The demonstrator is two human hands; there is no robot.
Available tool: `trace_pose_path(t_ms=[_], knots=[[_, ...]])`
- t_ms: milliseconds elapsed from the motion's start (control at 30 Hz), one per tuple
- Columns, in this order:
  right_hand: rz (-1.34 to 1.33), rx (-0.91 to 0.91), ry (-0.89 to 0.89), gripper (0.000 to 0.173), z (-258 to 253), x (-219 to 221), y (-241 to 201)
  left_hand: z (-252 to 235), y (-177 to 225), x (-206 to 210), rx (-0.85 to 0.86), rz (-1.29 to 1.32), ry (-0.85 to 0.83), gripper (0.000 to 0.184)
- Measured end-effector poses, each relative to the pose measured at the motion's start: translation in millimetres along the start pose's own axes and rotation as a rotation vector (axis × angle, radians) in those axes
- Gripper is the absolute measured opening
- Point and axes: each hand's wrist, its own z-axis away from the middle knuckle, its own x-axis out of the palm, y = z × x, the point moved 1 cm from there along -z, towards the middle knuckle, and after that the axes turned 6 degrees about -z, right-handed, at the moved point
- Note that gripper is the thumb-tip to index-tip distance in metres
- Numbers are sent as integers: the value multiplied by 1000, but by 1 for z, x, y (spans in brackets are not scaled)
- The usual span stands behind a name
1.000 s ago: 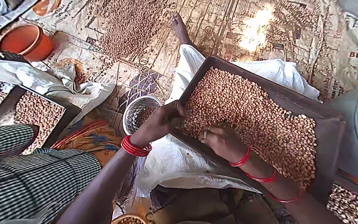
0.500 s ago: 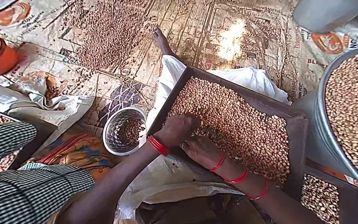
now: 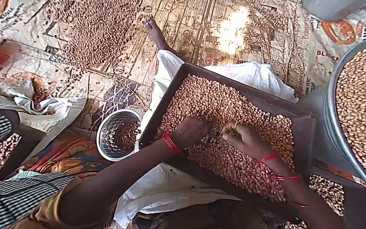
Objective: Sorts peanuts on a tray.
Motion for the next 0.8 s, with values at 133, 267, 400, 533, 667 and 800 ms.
trace_pose_path(t_ms=[133, 267, 400, 533, 667, 800], knots=[[256, -11, 31, 18, -23, 26, -13, 20, -30, -19, -63, 440, 343, 13], [550, -124, 56, 15, -30, 56, -16, 50, -45, -28, -255, 911, 374, 26], [326, 64, -102, 20, -34, 36, -20, 42, -25, -18, -239, 715, 166, 23], [-315, 128, 95, 10, -5, -17, -8, 24, -1, 0, -170, 211, 87, 17], [-556, 168, 116, 18, 31, -42, 3, 21, 14, 6, -149, 19, 86, 19], [-408, 268, -28, 15, 35, -28, 1, 15, 29, -6, -233, -26, -126, 25]])
